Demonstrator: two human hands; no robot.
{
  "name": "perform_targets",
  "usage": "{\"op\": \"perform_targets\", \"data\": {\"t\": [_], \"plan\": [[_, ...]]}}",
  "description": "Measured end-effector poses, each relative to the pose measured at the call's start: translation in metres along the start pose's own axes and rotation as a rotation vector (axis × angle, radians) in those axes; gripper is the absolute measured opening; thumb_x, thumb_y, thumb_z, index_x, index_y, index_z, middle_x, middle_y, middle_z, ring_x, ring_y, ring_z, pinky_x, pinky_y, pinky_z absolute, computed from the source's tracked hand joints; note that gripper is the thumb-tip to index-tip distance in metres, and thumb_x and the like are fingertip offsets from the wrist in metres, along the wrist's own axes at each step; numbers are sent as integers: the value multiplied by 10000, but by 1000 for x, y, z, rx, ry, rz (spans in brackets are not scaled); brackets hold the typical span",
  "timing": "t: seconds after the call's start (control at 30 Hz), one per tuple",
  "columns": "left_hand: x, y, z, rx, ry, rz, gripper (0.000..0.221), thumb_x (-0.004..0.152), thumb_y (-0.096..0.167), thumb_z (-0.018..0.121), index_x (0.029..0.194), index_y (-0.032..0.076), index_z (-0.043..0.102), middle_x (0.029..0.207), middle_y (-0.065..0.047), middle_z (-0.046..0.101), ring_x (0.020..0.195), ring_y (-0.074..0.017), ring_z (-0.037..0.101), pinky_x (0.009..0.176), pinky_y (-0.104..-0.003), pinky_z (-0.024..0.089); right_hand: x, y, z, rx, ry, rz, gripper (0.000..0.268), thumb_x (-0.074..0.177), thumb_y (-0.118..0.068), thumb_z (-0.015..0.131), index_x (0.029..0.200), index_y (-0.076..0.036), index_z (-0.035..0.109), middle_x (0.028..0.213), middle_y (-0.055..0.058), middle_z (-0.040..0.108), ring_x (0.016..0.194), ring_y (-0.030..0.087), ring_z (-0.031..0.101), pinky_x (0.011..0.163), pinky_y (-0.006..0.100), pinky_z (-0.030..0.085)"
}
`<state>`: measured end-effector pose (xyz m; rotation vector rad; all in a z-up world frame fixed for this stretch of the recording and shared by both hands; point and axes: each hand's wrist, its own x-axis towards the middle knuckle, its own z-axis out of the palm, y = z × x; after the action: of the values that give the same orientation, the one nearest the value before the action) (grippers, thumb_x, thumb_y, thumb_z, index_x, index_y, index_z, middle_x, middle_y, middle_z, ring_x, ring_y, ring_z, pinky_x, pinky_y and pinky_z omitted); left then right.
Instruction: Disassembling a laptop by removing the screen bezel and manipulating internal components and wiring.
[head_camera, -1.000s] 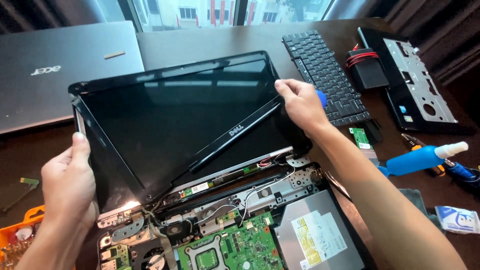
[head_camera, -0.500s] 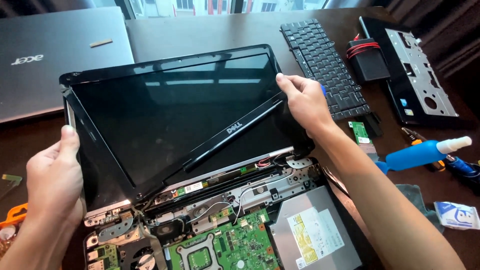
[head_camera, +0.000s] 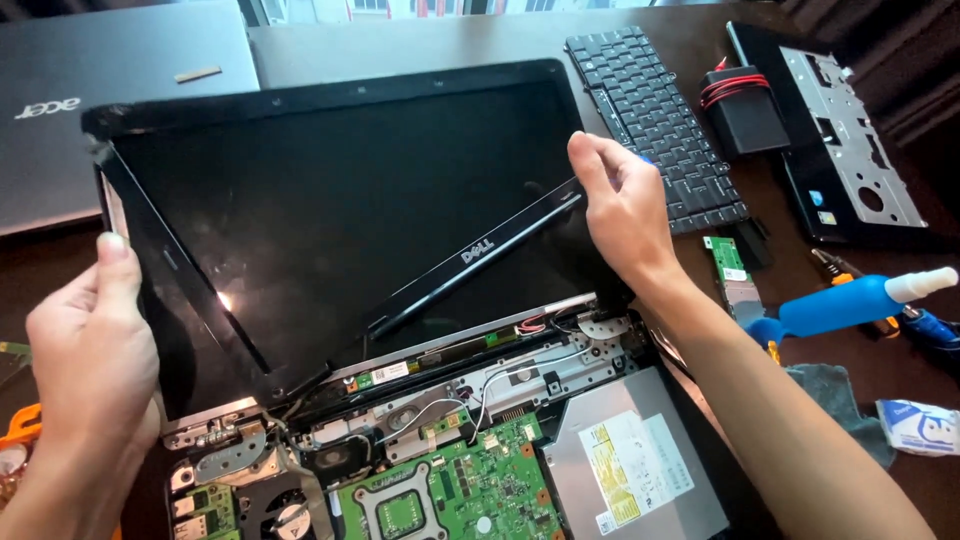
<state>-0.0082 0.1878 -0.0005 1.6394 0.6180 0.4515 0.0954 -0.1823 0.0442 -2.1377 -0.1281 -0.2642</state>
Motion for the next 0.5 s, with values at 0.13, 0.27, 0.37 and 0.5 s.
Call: {"op": "perform_targets", "data": {"t": [0.13,0.27,0.37,0.5], "plan": [[3,-4,-1,63,5,25,369,1222,380,481,1180,112,730,1061,73,674,947,-4,572,852,-180,527,-1,-2,3,-93,3,-49,710,994,-571,432,1329,21,635,1272,173,722,1208,299,675,1002,377,533],[8,-13,-5,221,28,-27,386,1186,432,531,1214,114,749,1036,106,600,930,-10,487,773,-222,412,0,10,7,-231,-39,18,785,990,-605,449,1371,69,578,1329,205,663,1256,323,608,1056,406,440],[12,-15,-2,143,8,-43,370,1167,398,537,1225,90,732,1083,57,662,970,-19,553,838,-207,462,5,15,8,-242,-57,38,789,999,-589,449,1408,80,539,1411,237,610,1351,365,551,1136,434,390],[16,-15,-1,32,16,-149,331,1081,342,593,1286,109,707,1130,-17,738,988,-52,665,889,-206,534,4,11,7,-220,-94,115,775,982,-590,455,1423,41,544,1435,197,608,1367,335,545,1150,422,383]]}}
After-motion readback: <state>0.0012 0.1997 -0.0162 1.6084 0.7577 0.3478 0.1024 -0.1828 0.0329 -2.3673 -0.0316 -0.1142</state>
